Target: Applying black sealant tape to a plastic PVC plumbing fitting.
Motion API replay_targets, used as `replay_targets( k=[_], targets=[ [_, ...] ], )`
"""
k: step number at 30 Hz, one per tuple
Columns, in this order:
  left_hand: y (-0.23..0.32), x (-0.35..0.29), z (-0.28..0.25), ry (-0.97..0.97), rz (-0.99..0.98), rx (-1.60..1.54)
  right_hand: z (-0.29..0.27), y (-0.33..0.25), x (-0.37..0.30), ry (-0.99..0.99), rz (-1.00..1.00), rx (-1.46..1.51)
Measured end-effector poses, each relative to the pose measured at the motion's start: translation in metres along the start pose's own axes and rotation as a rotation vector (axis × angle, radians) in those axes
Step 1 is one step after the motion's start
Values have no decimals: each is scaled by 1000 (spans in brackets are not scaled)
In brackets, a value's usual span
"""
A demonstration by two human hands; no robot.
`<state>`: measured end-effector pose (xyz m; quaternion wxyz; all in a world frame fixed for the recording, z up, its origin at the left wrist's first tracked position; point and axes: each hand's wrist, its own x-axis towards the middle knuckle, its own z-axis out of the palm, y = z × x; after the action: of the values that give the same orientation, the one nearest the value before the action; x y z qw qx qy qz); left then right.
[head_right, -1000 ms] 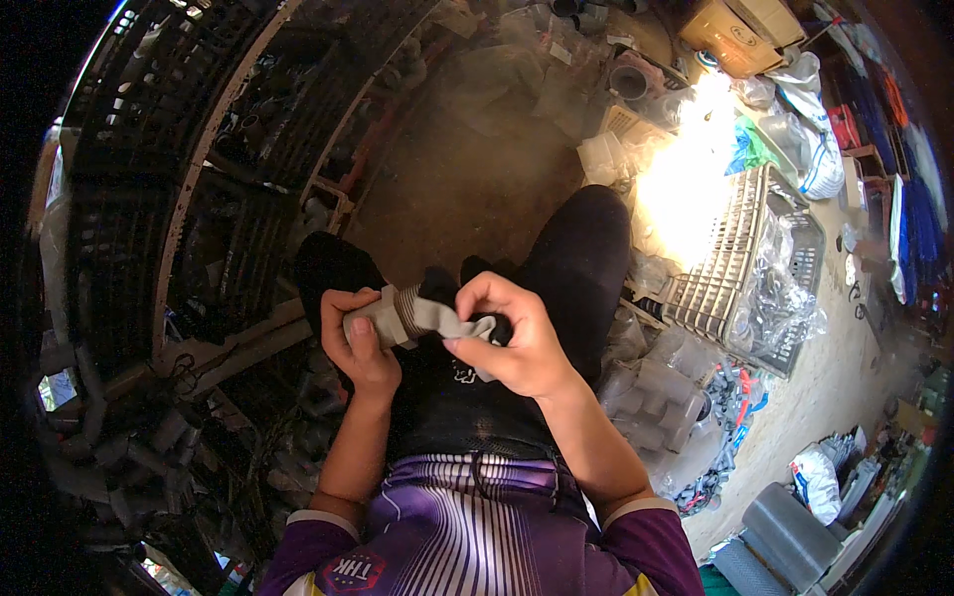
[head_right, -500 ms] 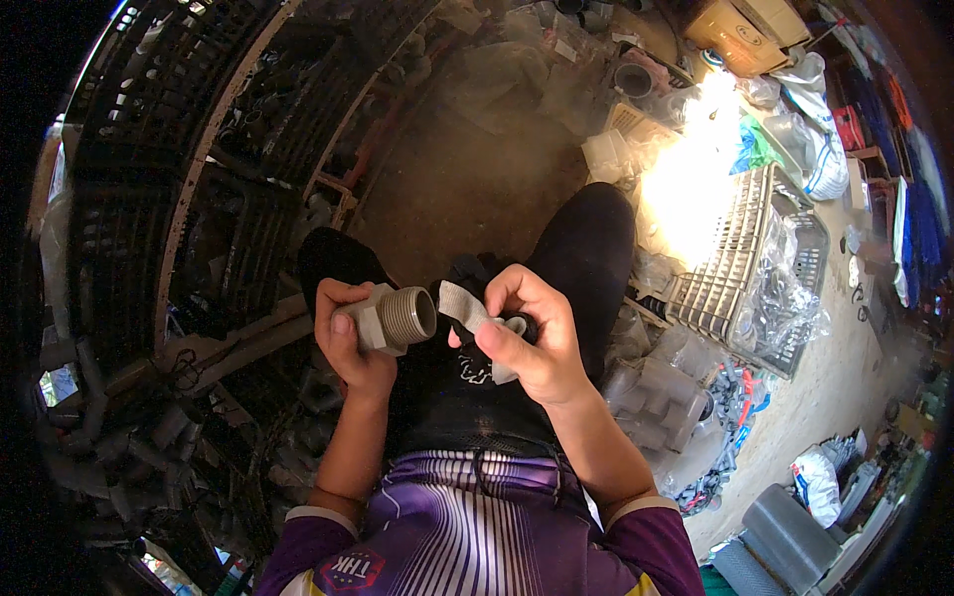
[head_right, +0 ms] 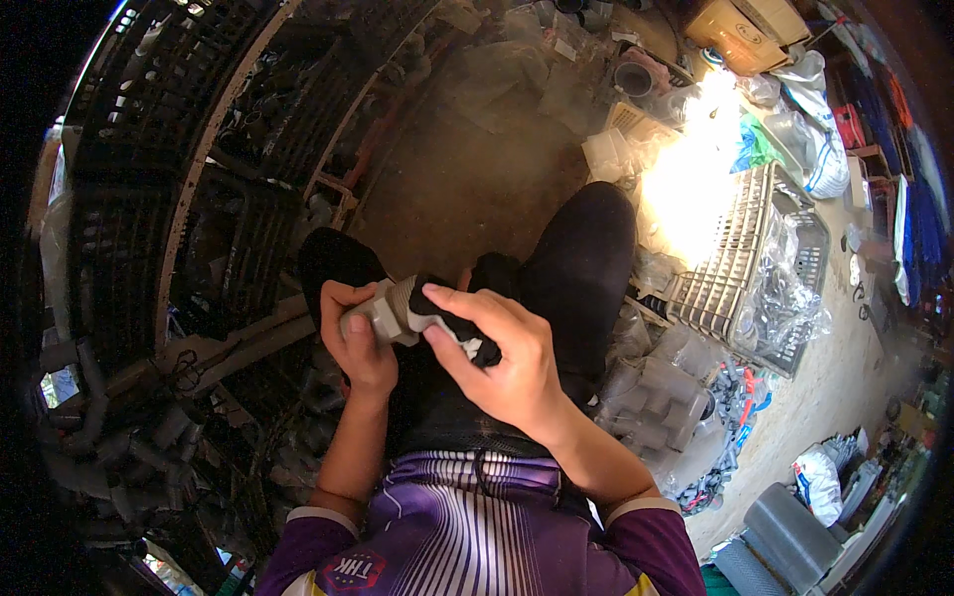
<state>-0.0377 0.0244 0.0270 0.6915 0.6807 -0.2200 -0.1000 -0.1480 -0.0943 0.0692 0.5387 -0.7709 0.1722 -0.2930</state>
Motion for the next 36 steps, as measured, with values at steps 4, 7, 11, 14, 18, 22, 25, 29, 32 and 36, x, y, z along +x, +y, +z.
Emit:
replay_targets(
  k=[4, 7, 11, 14, 18, 22, 25, 29, 32, 36],
  targets=[
    [3, 5, -4, -176, 159, 158, -2, 6, 3, 92, -58, -150],
    [2, 3, 2, -228, 259, 231, 1, 9, 12, 117, -131, -301],
    [-9, -5, 11, 4, 23, 117, 6, 10, 5, 33, -216, -476],
    [-16, 6, 12, 118, -73, 223, 10, 15, -8, -18, -284, -551],
    [-1, 31, 3, 131, -403, -408, 14, 37, -15, -183, -293, -488],
    [15, 33, 6, 67, -617, -568, 5, 26, -3, 83, -23, -171],
    [4, 28, 0, -13, -670, -777, 7, 14, 6, 220, -62, -71],
    [10, 27, 5, 24, -754, -797, 2, 0, 10, 78, -268, -114],
    [1, 23, 9, 38, -575, -584, 0, -15, 24, 9, -282, -240],
    [6, 17, 7, -34, -320, -174, 9, -22, 38, -50, -294, -547]
  ],
)
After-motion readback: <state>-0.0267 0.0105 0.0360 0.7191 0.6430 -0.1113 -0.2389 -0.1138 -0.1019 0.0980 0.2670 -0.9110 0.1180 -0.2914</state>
